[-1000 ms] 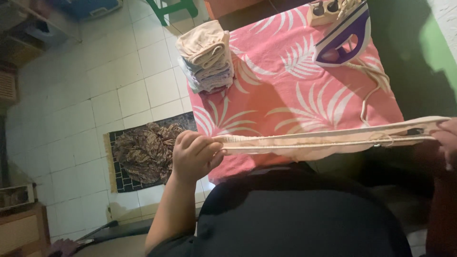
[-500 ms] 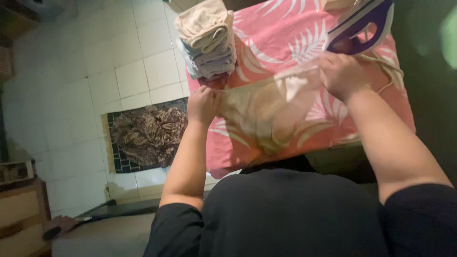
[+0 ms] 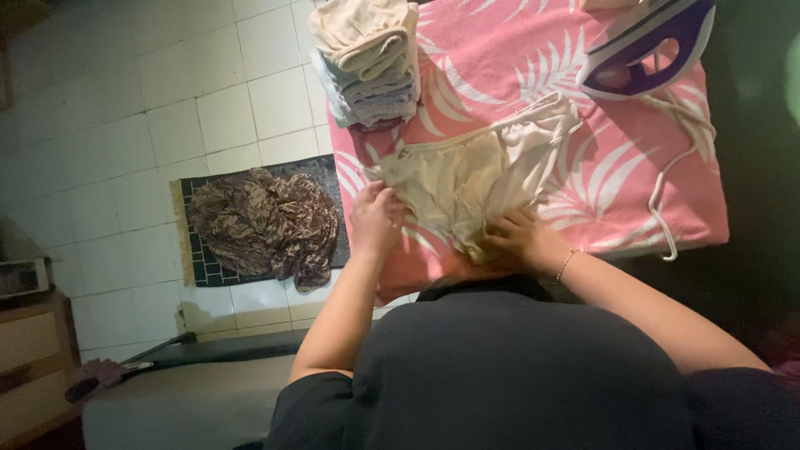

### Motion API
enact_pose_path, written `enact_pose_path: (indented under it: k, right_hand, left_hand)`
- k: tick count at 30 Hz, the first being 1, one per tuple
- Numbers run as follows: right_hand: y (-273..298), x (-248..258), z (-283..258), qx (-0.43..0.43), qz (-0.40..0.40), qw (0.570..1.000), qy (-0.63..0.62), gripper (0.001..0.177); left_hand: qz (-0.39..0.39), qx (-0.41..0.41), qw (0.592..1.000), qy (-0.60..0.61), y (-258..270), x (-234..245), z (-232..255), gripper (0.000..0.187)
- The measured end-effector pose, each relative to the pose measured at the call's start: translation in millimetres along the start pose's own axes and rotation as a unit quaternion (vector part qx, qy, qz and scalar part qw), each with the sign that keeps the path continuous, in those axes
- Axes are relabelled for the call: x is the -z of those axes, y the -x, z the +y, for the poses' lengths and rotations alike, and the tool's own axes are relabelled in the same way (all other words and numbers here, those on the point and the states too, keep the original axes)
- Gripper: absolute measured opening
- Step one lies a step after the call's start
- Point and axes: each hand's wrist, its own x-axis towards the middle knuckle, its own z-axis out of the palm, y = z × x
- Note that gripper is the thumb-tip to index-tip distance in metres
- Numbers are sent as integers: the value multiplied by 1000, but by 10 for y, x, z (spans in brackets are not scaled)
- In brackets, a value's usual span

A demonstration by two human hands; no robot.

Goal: Ironing and folding multiple pairs of undergarments on a low table.

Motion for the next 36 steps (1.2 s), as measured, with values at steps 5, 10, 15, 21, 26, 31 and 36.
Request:
enact_pose_path:
  k: [5, 10, 15, 21, 26, 31, 36]
  right_hand:
    - [49, -62, 75, 21, -18, 999, 42, 42]
    - [186, -329, 235, 45, -88, 995, -17, 37]
    - [-445, 153, 298, -156, -187, 958, -153, 38]
    - [-1078, 236, 686, -260, -47, 929, -261, 38]
    - [-1032, 186, 737, -235, 109, 937, -236, 54]
    - [-475, 262, 680, -275, 118, 947, -119, 53]
    - [-90, 41, 858, -242, 116, 963, 24, 28]
  left_hand:
    - [3, 63, 998, -20, -140, 104, 16, 34]
    - [50, 95, 993, 48, -374, 98, -24, 70]
    - [-45, 238, 966, 95, -398, 33, -262, 54]
    - [82, 119, 989, -12, -348, 38, -267, 48]
    - [-57, 119, 991, 11, -304, 152, 266, 16]
    - [-130, -8, 989, 69, -218, 282, 669, 36]
    - [-55, -110, 992, 36, 40, -439, -16, 33]
